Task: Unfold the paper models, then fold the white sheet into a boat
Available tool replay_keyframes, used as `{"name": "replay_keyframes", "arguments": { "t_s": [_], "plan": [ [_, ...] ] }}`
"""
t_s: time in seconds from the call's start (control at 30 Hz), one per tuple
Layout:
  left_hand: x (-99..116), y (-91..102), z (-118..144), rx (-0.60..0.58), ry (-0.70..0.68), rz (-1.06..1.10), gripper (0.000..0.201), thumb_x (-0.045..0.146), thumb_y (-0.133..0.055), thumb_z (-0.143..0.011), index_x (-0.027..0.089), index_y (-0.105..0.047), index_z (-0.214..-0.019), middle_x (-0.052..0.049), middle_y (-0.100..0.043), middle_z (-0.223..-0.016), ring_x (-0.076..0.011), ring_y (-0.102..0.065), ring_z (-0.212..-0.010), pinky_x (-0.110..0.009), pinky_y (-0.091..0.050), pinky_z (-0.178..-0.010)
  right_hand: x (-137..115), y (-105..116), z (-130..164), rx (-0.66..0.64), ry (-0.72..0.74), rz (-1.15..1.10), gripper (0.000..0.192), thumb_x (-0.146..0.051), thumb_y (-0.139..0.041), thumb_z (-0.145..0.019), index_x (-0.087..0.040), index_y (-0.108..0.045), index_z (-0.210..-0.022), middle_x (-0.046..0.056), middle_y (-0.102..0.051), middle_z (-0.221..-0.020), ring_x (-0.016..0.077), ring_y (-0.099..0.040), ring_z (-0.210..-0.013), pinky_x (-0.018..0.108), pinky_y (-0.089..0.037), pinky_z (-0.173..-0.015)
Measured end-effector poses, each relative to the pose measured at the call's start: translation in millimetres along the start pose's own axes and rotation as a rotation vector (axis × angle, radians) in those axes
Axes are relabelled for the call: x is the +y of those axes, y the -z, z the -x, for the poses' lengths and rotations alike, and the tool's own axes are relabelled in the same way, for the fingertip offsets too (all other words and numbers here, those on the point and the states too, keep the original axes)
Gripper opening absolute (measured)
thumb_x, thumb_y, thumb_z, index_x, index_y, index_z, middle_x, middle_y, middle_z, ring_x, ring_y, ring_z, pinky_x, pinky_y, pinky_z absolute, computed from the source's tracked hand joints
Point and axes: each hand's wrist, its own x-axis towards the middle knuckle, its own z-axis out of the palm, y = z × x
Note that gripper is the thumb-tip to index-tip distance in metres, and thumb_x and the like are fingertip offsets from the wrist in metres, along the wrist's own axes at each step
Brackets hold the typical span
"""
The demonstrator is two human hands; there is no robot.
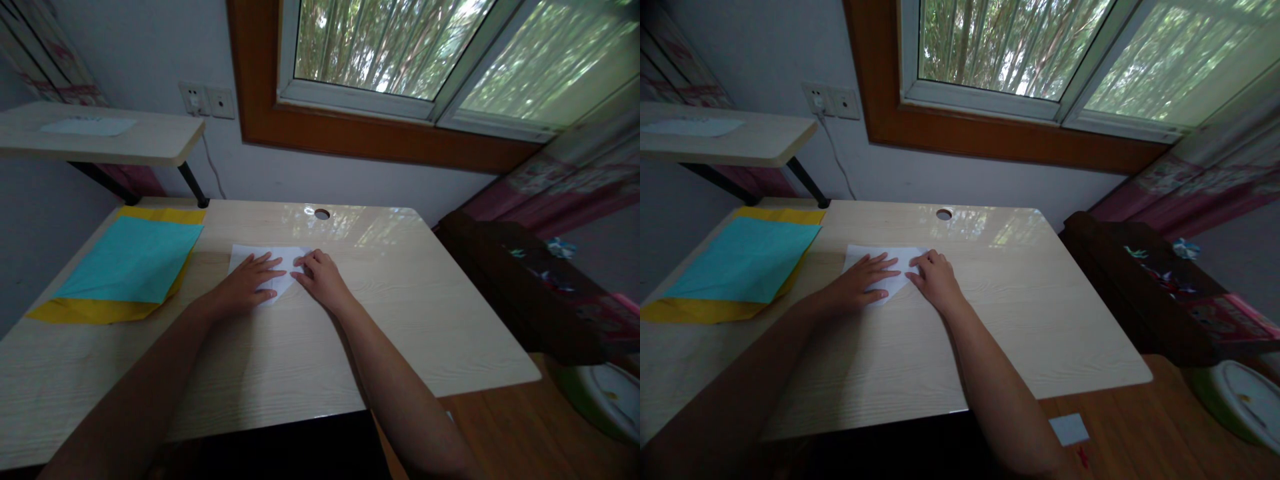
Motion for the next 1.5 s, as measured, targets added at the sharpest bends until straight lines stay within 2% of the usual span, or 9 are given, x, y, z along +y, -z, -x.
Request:
{"name": "replay_keyframes", "arguments": {
  "t_s": [0.13,0.27,0.43,0.6,0.73,0.93,1.13,1.3,1.5],
  "plan": [
    [0.7,-7.8,-0.1,0.061,-0.019,-0.08,0.065,0.06,-0.054,-0.095,0.031,-0.045,-0.152,-0.007,-0.031,-0.167,-0.0291,-0.02,-0.156,-0.054,-0.013,-0.126,-3.2,-0.2,1.1,-0.014,-0.018,0.016,0.038,-0.047,-0.076,-0.087,-0.026,-0.068,-0.118,0.008,-0.06,-0.11,0.0237,-0.057,-0.099,0.037,-0.047,-0.089],
    [0.7,-8.9,-0.8,0.056,-0.022,-0.101,0.068,0.063,-0.053,-0.095,0.029,-0.044,-0.153,-0.009,-0.031,-0.166,-0.03,-0.021,-0.156,-0.054,-0.014,-0.125,-6.6,-0.5,1.3,0.01,-0.071,0.061,0.052,-0.052,-0.079,-0.082,-0.023,-0.065,-0.123,0.011,-0.061,-0.115,0.0273,-0.058,-0.104,0.041,-0.047,-0.091],
    [1.8,-5.9,-1.1,0.055,-0.026,-0.098,0.07,0.065,-0.05,-0.095,0.029,-0.042,-0.154,-0.009,-0.031,-0.166,-0.03,-0.022,-0.156,-0.054,-0.015,-0.125,1.1,0.7,-1.7,0.068,-0.228,0.099,0.037,-0.041,-0.073,-0.088,-0.022,-0.064,-0.119,0.011,-0.063,-0.112,0.027,-0.059,-0.098,0.04,-0.046,-0.087],
    [0.6,-6.7,-0.6,0.054,-0.03,-0.098,0.071,0.067,-0.049,-0.095,0.029,-0.043,-0.154,-0.009,-0.031,-0.166,-0.0294,-0.021,-0.156,-0.053,-0.014,-0.126,16.6,1.6,-2.3,0.205,-0.369,0.11,0.022,-0.032,-0.062,-0.093,-0.02,-0.064,-0.112,0.011,-0.065,-0.11,0.0276,-0.058,-0.099,0.04,-0.045,-0.087],
    [0.2,-7.2,-0.7,0.061,-0.028,-0.1,0.07,0.068,-0.049,-0.094,0.029,-0.044,-0.153,-0.008,-0.031,-0.166,-0.0292,-0.022,-0.156,-0.052,-0.014,-0.126,24.9,1.3,-2.8,0.313,-0.404,0.057,0.023,-0.03,-0.055,-0.093,-0.019,-0.063,-0.112,0.011,-0.066,-0.103,0.0263,-0.059,-0.093,0.04,-0.046,-0.086],
    [4.1,-4.9,-0.8,0.054,-0.003,-0.096,0.068,0.066,-0.049,-0.095,0.029,-0.045,-0.152,-0.007,-0.031,-0.166,-0.0294,-0.022,-0.156,-0.053,-0.015,-0.125,19.7,0.0,-4.9,0.358,-0.281,-0.106,0.024,-0.029,-0.05,-0.095,-0.017,-0.063,-0.111,0.008,-0.064,-0.096,0.0232,-0.06,-0.088,0.037,-0.048,-0.084],
    [2.0,-6.4,-2.0,0.087,0.004,-0.103,0.056,0.056,-0.042,-0.101,0.031,-0.045,-0.152,-0.004,-0.032,-0.166,-0.0267,-0.022,-0.156,-0.051,-0.015,-0.126,7.1,2.2,-4.0,0.228,-0.115,-0.145,0.02,-0.023,-0.052,-0.095,-0.02,-0.069,-0.105,0.007,-0.066,-0.096,0.0222,-0.059,-0.092,0.035,-0.048,-0.088],
    [-0.4,-7.2,-3.5,0.08,0.023,-0.093,0.051,0.05,-0.038,-0.104,0.033,-0.046,-0.151,-0.002,-0.032,-0.166,-0.0252,-0.023,-0.156,-0.051,-0.016,-0.126,8.0,2.8,-3.7,0.184,-0.079,-0.132,0.018,-0.019,-0.057,-0.093,-0.02,-0.072,-0.102,0.006,-0.065,-0.094,0.0219,-0.059,-0.093,0.035,-0.047,-0.089],
    [-0.7,-7.1,-4.6,0.061,0.039,-0.085,0.052,0.048,-0.037,-0.105,0.031,-0.044,-0.153,-0.002,-0.031,-0.167,-0.0243,-0.02,-0.157,-0.051,-0.015,-0.126,10.0,-0.5,-3.2,0.161,-0.024,-0.146,0.018,-0.023,-0.062,-0.095,-0.022,-0.074,-0.107,0.006,-0.065,-0.093,0.0218,-0.059,-0.091,0.036,-0.046,-0.088]
  ]
}}
